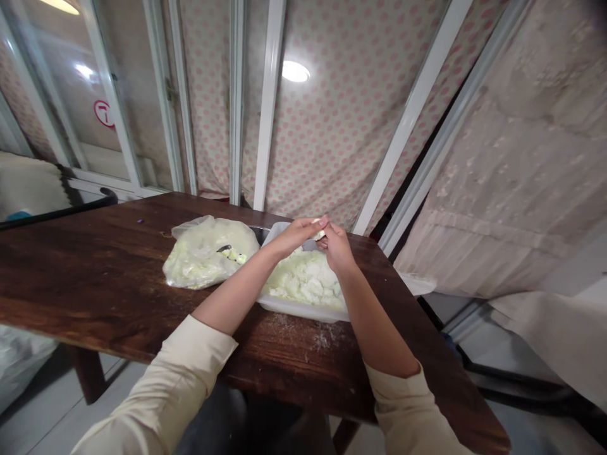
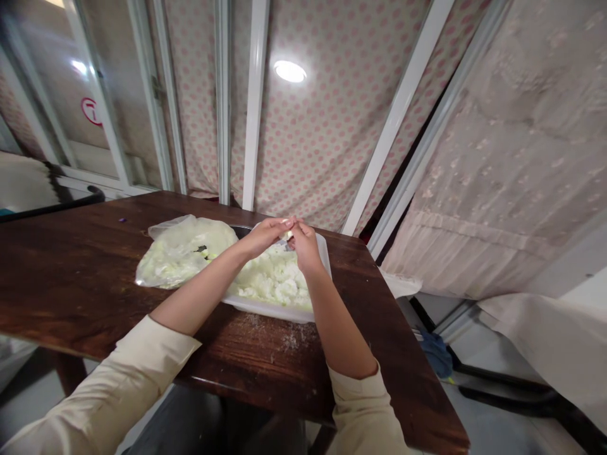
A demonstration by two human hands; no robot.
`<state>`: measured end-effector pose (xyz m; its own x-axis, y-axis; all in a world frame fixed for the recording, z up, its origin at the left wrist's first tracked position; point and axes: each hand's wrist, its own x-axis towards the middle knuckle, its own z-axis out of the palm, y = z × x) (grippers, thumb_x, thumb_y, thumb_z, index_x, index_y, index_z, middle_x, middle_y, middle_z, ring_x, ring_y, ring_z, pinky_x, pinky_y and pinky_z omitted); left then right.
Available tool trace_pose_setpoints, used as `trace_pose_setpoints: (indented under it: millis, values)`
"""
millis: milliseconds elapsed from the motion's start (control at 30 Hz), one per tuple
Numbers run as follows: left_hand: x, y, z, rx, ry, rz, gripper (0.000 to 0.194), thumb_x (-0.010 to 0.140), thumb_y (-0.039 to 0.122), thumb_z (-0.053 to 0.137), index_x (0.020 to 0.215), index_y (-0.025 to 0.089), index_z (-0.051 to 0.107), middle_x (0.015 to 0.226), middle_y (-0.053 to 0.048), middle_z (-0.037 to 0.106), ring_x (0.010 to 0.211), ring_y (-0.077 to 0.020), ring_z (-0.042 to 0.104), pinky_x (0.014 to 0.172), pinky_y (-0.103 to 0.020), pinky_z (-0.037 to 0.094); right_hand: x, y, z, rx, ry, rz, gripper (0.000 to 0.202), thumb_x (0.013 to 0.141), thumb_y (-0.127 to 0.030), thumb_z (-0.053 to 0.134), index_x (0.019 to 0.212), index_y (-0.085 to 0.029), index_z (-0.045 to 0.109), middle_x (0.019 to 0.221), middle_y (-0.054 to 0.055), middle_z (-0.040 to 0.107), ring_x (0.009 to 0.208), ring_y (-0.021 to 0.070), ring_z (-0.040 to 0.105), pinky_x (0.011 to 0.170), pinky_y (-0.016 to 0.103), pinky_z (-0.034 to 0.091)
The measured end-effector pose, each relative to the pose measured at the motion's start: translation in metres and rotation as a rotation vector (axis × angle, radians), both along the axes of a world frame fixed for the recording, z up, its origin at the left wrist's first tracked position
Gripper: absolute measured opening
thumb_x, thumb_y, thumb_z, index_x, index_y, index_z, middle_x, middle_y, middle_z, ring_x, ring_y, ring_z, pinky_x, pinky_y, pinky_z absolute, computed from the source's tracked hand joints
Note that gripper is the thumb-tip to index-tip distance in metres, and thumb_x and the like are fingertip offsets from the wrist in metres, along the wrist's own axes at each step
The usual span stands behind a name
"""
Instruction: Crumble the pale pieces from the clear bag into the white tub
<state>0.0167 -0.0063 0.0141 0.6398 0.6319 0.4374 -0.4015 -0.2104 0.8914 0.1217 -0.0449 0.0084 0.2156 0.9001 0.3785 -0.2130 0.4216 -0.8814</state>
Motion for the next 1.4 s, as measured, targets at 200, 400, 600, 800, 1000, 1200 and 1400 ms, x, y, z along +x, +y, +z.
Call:
trace_pose_setpoints:
  millis: [200,400,600,800,1000,1200,1400]
  values:
    - [-0.001,0.003,0.000,0.132,0.026,-0.048,0.039,0.070,0.045,0.066,0.083,0.008,0.065,0.069,-0.004,0.064,0.066,-0.0113,0.056,0.069,-0.026,0.043,0.006,-0.002,0.004,-0.064,0.157,0.159,0.047,0.065,-0.054,0.068,0.054,-0.019,0.038,0.039,-0.011,0.019,0.036,0.0033,0.020,0.037,0.019,0.022]
    - [0.002,0.003,-0.003,-0.060,-0.055,-0.037,0.045,0.072,0.053,0.061,0.078,0.009,0.063,0.069,-0.005,0.064,0.068,-0.0134,0.059,0.072,-0.029,0.045,0.001,-0.001,0.002,-0.007,0.104,0.060,0.045,0.065,-0.053,0.070,0.057,-0.019,0.041,0.040,-0.011,0.021,0.035,0.0023,0.018,0.035,0.018,0.017]
    - [0.002,0.000,-0.002,0.134,0.034,-0.019,0.043,0.073,0.051,0.060,0.080,0.009,0.063,0.067,-0.003,0.063,0.064,-0.0115,0.057,0.065,-0.026,0.044,0.003,0.000,0.001,-0.030,0.060,0.051,0.041,0.070,-0.051,0.066,0.059,-0.020,0.041,0.040,-0.012,0.017,0.034,0.0031,0.017,0.035,0.018,0.018]
    - [0.001,0.006,-0.004,0.095,-0.005,-0.083,0.040,0.069,0.047,0.067,0.080,0.008,0.064,0.071,-0.006,0.066,0.068,-0.0134,0.060,0.071,-0.028,0.044,0.008,-0.001,0.003,-0.027,0.109,0.134,0.046,0.073,-0.055,0.061,0.056,-0.020,0.036,0.039,-0.011,0.017,0.035,0.0036,0.016,0.035,0.019,0.018]
    - [0.002,0.004,-0.005,0.018,-0.003,0.020,0.046,0.072,0.055,0.060,0.077,0.009,0.064,0.064,-0.003,0.062,0.061,-0.0118,0.057,0.065,-0.027,0.044,-0.003,-0.003,0.001,0.012,0.006,0.022,0.043,0.068,-0.053,0.066,0.058,-0.019,0.040,0.041,-0.011,0.020,0.035,0.0024,0.017,0.035,0.019,0.015]
    - [-0.002,0.005,-0.004,0.186,0.027,-0.020,0.042,0.072,0.050,0.062,0.079,0.009,0.064,0.069,-0.004,0.063,0.065,-0.0114,0.057,0.067,-0.026,0.044,0.001,-0.003,0.003,-0.011,0.056,0.059,0.043,0.068,-0.052,0.067,0.058,-0.019,0.041,0.041,-0.012,0.017,0.035,0.0024,0.015,0.035,0.019,0.016]
    - [0.000,0.008,-0.006,0.065,-0.039,-0.057,0.043,0.068,0.050,0.066,0.079,0.009,0.065,0.071,-0.006,0.066,0.069,-0.0139,0.060,0.076,-0.030,0.044,0.002,-0.002,0.004,0.006,0.085,0.045,0.045,0.070,-0.057,0.062,0.057,-0.020,0.039,0.041,-0.010,0.022,0.034,0.0029,0.017,0.034,0.020,0.015]
